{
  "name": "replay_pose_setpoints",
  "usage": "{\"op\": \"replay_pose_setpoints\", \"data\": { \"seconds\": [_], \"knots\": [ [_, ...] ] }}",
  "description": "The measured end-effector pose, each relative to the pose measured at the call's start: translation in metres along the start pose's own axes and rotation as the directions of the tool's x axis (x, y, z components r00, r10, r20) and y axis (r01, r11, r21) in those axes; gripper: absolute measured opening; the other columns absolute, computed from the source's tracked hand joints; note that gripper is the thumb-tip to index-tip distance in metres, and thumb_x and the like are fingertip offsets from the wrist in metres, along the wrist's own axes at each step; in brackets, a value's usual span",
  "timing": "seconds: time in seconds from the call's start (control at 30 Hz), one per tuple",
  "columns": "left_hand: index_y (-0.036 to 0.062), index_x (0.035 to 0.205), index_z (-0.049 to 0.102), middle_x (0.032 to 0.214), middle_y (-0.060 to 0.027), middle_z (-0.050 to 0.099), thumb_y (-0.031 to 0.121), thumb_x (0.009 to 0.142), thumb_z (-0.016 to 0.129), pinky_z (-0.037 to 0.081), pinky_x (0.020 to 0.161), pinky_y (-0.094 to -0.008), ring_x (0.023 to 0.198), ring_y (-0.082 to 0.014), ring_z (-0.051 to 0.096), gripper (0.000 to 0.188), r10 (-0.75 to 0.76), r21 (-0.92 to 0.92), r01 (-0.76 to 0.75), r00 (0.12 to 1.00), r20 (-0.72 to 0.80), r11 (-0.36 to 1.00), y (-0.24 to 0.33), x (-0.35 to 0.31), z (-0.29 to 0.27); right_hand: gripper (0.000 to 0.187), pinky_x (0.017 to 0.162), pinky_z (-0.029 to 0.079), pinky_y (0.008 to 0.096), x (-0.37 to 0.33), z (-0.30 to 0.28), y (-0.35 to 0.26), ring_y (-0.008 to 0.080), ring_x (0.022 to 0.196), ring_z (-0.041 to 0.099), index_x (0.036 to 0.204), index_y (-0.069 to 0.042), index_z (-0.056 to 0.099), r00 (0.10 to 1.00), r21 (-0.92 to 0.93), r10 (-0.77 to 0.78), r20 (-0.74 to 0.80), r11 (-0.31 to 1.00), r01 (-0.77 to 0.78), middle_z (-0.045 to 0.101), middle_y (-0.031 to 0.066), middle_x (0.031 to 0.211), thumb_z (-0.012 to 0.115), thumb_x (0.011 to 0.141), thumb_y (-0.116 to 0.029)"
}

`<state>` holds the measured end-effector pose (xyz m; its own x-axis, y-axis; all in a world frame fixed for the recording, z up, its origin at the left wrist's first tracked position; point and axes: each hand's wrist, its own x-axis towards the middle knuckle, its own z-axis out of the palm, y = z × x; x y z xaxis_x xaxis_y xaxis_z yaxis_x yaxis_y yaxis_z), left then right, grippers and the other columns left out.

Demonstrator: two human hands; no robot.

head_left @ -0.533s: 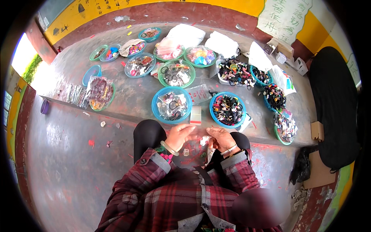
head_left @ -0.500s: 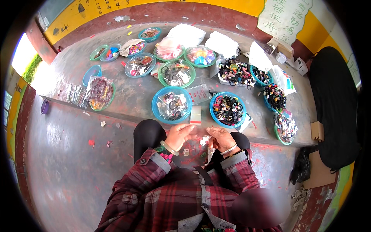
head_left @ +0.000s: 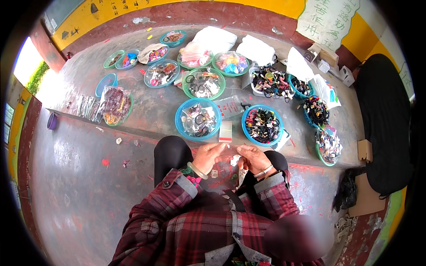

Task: The person sits on the floor and packs small hair accessories into clear plastic bags. They pick up items from blue bowls, place them into bags, and seal them. The person handles the items one by one, organizing them into individual packages.

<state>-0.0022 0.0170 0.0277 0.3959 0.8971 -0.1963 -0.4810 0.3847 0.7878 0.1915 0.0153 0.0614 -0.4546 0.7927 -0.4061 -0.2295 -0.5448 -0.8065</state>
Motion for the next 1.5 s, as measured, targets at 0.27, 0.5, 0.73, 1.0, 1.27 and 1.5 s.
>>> {"op": "replay_pose_setpoints", "data": {
  "seconds": [0.27,0.5,0.73,1.0,1.27,1.5],
  "knots": [
    [-0.001,0.114,0.052,0.111,-0.0093,0.055,0.015,0.091,0.048,0.051,0.075,-0.0276,0.093,-0.0162,0.058,0.029,0.026,0.037,-0.025,1.0,-0.014,0.999,-0.003,0.001,0.003,0.04,0.044,0.039,0.0192,0.005,-0.014,0.01,0.012,0.078,0.061,0.114,-0.003,0.055,0.995,0.02,0.031,0.092,0.999,-0.033,0.06,0.0063,0.107,0.057,0.086,-0.032],
    [0.0011,0.108,0.056,0.092,-0.0049,0.061,0.013,0.089,0.051,0.05,0.06,-0.0218,0.076,-0.01,0.058,0.023,0.117,0.248,-0.097,0.991,-0.066,0.964,-0.009,0.002,-0.001,0.043,0.044,0.038,0.0171,0.0,-0.004,0.001,0.0098,0.073,0.061,0.122,-0.006,0.049,0.993,0.022,-0.009,0.118,1.0,0.007,0.059,0.0037,0.106,0.054,0.088,-0.031],
    [-0.0009,0.106,0.058,0.094,-0.0062,0.06,0.016,0.09,0.051,0.052,0.061,-0.0248,0.078,-0.0106,0.058,0.024,0.123,0.219,-0.104,0.99,-0.075,0.97,-0.016,0.004,-0.009,0.041,0.047,0.04,0.0146,0.001,-0.004,0.002,0.0072,0.07,0.059,0.124,-0.006,0.047,0.99,-0.047,-0.055,0.13,0.997,0.061,0.059,0.0035,0.106,0.052,0.089,-0.026],
    [0.0014,0.11,0.054,0.092,-0.0061,0.061,0.021,0.089,0.052,0.049,0.06,-0.0219,0.079,-0.0098,0.058,0.028,0.055,0.055,-0.042,0.967,-0.248,0.998,-0.007,0.006,-0.006,0.025,0.048,0.042,0.0191,0.014,-0.011,0.024,0.0079,0.065,0.058,0.108,-0.005,0.059,0.967,-0.21,-0.239,-0.09,0.954,0.216,0.063,0.0022,0.096,0.055,0.085,-0.013],
    [0.0001,0.108,0.056,0.104,-0.0124,0.06,0.015,0.082,0.06,0.044,0.08,-0.0273,0.092,-0.0173,0.057,0.03,0.373,0.748,-0.233,0.927,-0.021,0.622,-0.018,0.004,-0.009,0.02,0.061,0.048,0.0374,0.013,0.009,0.036,0.0293,0.071,0.059,0.092,-0.006,0.062,0.632,-0.958,-0.748,0.201,-0.015,0.287,0.059,0.01,0.081,0.055,0.073,-0.01],
    [0.0005,0.098,0.061,0.09,-0.0111,0.064,0.009,0.082,0.057,0.046,0.074,-0.0276,0.083,-0.0172,0.06,0.018,0.348,0.771,-0.212,0.937,-0.014,0.601,-0.024,0.007,-0.011,0.023,0.064,0.046,0.0345,0.007,0.018,0.033,0.027,0.079,0.056,0.087,-0.003,0.059,0.72,-0.913,-0.561,0.407,-0.26,0.314,0.055,0.0089,0.082,0.057,0.065,-0.008]
  ]
}}
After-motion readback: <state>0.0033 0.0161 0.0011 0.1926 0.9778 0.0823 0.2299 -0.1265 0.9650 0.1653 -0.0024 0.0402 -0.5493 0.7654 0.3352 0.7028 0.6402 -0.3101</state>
